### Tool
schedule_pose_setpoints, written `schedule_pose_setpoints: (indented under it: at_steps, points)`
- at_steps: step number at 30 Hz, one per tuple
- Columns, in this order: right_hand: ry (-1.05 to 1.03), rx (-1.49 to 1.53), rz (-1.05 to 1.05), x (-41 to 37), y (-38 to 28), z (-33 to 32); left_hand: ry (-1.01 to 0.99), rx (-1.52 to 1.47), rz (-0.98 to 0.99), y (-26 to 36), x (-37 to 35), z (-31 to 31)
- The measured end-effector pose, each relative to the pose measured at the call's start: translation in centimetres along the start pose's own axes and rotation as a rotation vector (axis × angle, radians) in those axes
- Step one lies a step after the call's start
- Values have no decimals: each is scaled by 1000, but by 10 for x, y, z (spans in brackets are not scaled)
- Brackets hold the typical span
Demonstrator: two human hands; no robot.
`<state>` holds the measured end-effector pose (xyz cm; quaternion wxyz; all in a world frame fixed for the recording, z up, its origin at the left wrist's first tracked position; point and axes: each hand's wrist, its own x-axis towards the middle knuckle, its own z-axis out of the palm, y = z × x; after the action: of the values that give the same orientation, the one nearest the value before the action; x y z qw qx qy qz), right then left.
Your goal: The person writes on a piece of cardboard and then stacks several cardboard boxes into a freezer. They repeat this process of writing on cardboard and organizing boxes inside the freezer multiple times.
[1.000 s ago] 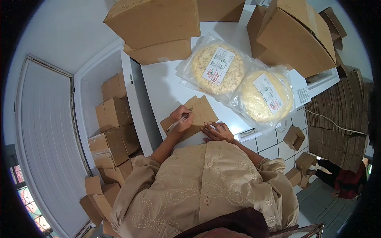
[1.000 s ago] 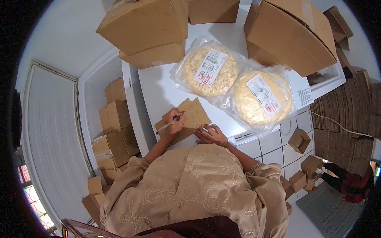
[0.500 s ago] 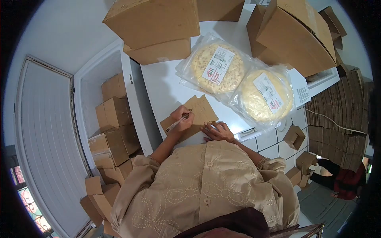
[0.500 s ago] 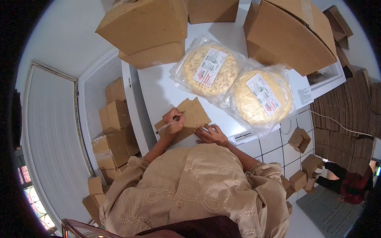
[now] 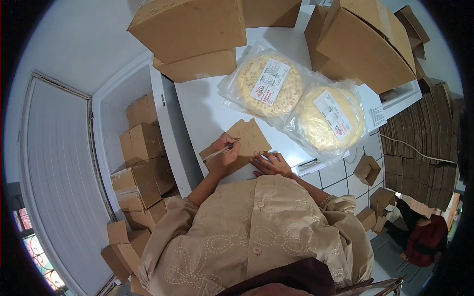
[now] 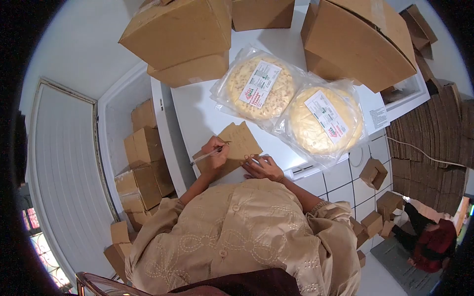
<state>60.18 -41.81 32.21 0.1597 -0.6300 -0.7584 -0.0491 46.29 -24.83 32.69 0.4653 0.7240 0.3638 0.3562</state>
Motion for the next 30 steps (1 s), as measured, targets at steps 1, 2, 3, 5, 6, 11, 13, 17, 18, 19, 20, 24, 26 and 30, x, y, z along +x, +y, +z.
schedule_pose_setpoints:
  at_steps: [1,2,3,5,6,11,13,17,18,19,20,24,26,30]
  points:
    - [16,-3,-11,1,0,1,21,-94,16,-14,-5,3]
    - [17,-2,-12,1,1,1,42,-188,33,-28,-10,6]
    - [0,15,-3,1,1,-1,41,-187,33,-32,-10,5]
    - [-23,32,4,0,0,-2,-40,-190,57,-40,-14,5]
    - [-14,27,0,0,0,-1,-38,-190,56,-26,-12,3]
    - [-16,14,-5,2,0,-5,-72,-301,12,-14,-8,-1]
    - [-35,31,9,3,-1,-6,-49,-166,102,-1,-4,-1]
    - [0,-2,-4,1,0,0,-115,-228,24,17,-3,-6]
    - [14,4,-7,1,0,1,-117,-228,25,12,-2,-5]
    - [27,11,-11,1,1,2,-70,-156,198,5,1,-3]
    - [27,11,-10,0,1,3,-22,-83,370,0,2,-2]
    - [24,19,-8,0,0,2,-11,9,284,8,-2,-1]
    - [20,27,-2,-1,1,3,7,7,267,7,-4,0]
    - [33,17,-14,-1,1,5,-50,-56,204,-21,-9,-1]
